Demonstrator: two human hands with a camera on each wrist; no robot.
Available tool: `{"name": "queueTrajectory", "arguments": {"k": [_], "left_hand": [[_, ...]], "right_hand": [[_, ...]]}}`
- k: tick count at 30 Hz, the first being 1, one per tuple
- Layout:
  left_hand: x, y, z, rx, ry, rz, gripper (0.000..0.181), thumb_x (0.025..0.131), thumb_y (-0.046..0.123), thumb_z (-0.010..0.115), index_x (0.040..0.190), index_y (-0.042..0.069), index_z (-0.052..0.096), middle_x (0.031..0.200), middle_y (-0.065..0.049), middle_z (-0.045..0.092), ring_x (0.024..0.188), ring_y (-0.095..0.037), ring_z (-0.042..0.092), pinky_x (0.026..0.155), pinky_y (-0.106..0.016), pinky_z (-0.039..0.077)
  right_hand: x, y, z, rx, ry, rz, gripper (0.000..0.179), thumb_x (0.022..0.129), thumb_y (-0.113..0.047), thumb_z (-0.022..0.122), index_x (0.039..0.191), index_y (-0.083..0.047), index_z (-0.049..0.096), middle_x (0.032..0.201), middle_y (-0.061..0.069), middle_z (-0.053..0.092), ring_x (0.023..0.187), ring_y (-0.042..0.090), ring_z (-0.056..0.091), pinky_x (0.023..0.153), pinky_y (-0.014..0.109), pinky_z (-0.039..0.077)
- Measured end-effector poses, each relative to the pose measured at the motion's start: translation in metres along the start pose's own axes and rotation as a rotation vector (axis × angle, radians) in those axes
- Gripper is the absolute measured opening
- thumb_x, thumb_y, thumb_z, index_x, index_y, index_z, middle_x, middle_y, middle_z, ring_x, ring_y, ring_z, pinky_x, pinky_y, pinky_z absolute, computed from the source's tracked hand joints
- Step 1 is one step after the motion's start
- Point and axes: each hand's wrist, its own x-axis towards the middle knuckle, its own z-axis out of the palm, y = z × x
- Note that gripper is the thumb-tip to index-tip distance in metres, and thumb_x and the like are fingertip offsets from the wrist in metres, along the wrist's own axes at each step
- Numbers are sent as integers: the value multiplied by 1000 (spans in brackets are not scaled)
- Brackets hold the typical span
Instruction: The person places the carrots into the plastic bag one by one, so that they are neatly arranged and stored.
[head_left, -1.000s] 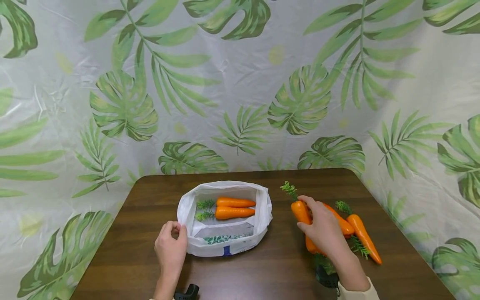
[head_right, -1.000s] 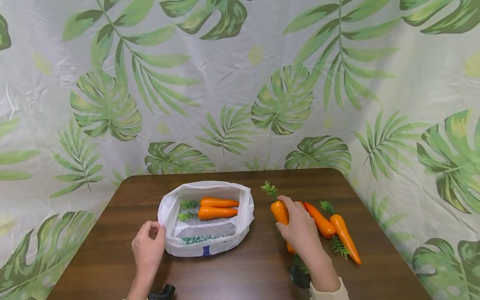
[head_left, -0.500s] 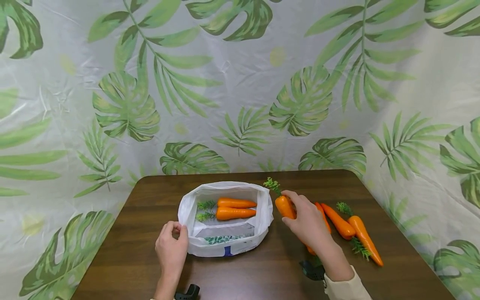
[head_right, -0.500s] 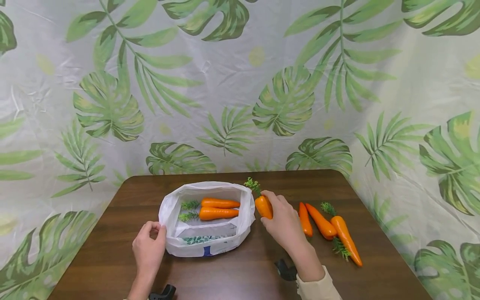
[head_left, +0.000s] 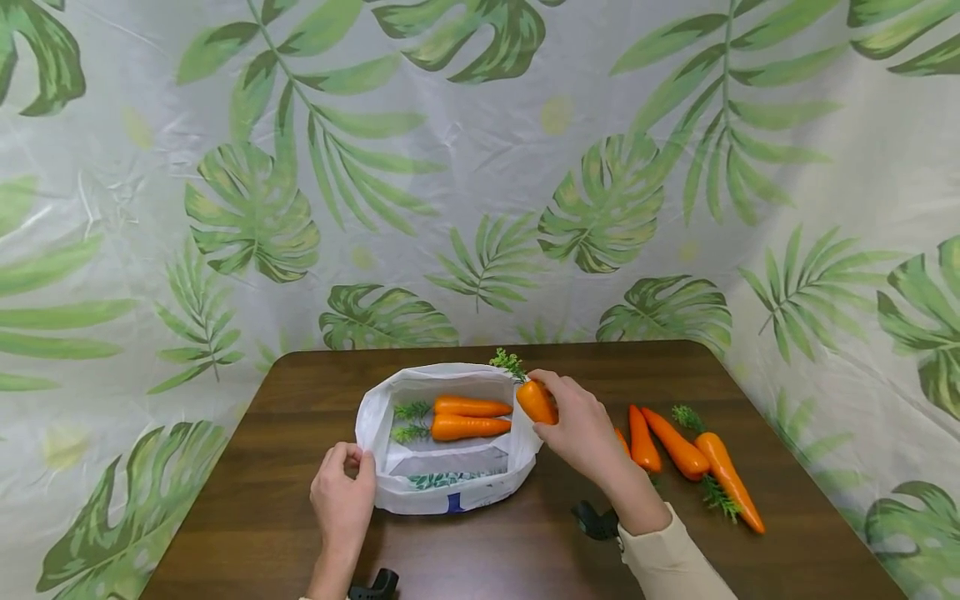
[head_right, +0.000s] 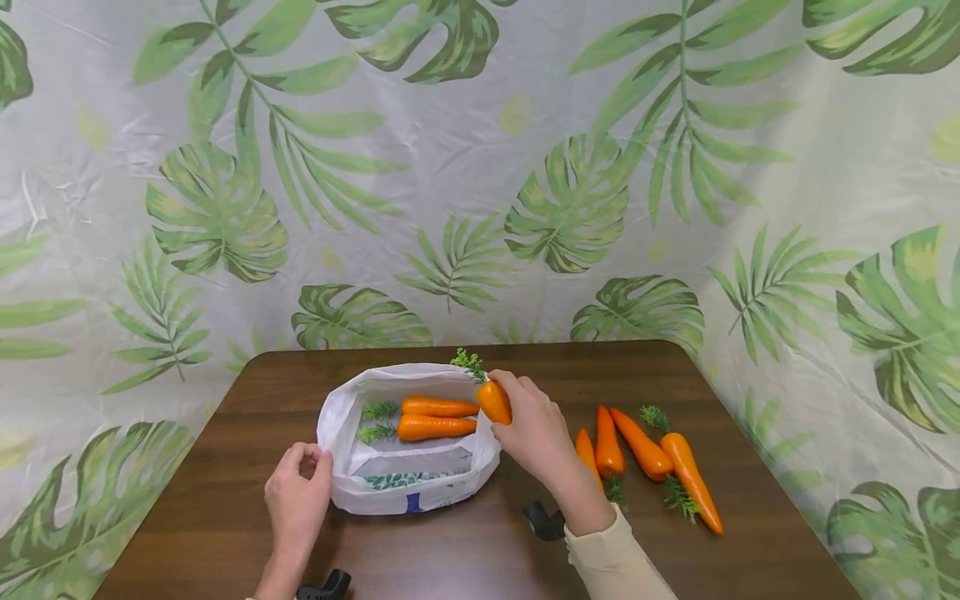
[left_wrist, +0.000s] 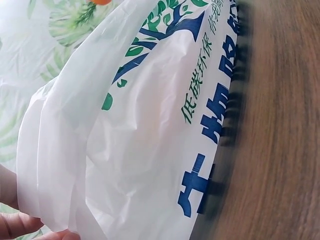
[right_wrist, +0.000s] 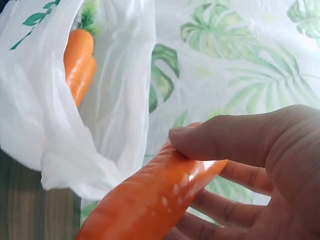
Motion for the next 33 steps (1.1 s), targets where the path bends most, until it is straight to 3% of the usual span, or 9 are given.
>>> {"name": "queueTrajectory", "arguments": {"k": [11, 23, 33], "left_hand": [[1, 0, -1, 1, 16, 30, 16, 83, 2, 72, 74, 10, 60, 73, -2, 61, 70, -24, 65, 67, -46, 44], [1, -3, 1, 0, 7, 22, 17, 82, 3, 73, 74, 10, 59, 74, -3, 61, 70, -25, 65, 67, -47, 44], [0, -4, 1, 15, 7, 19, 18, 82, 4, 73, 74, 11, 59, 73, -2, 61, 69, -25, 64, 67, -46, 44]], "right_hand": [[21, -22, 14, 63, -51, -66, 69, 75, -3, 85, 138, -11, 59, 118, 2, 65, 90, 20, 63, 78, 38, 54], [35, -37, 41, 130, -154, -171, 64, 77, 1, 81, 134, -20, 60, 119, -6, 65, 96, 14, 59, 85, 34, 50], [49, -57, 60, 189, -219, -285, 61, 79, 1, 81, 133, -17, 59, 118, -2, 65, 97, 15, 60, 84, 31, 52]]}}
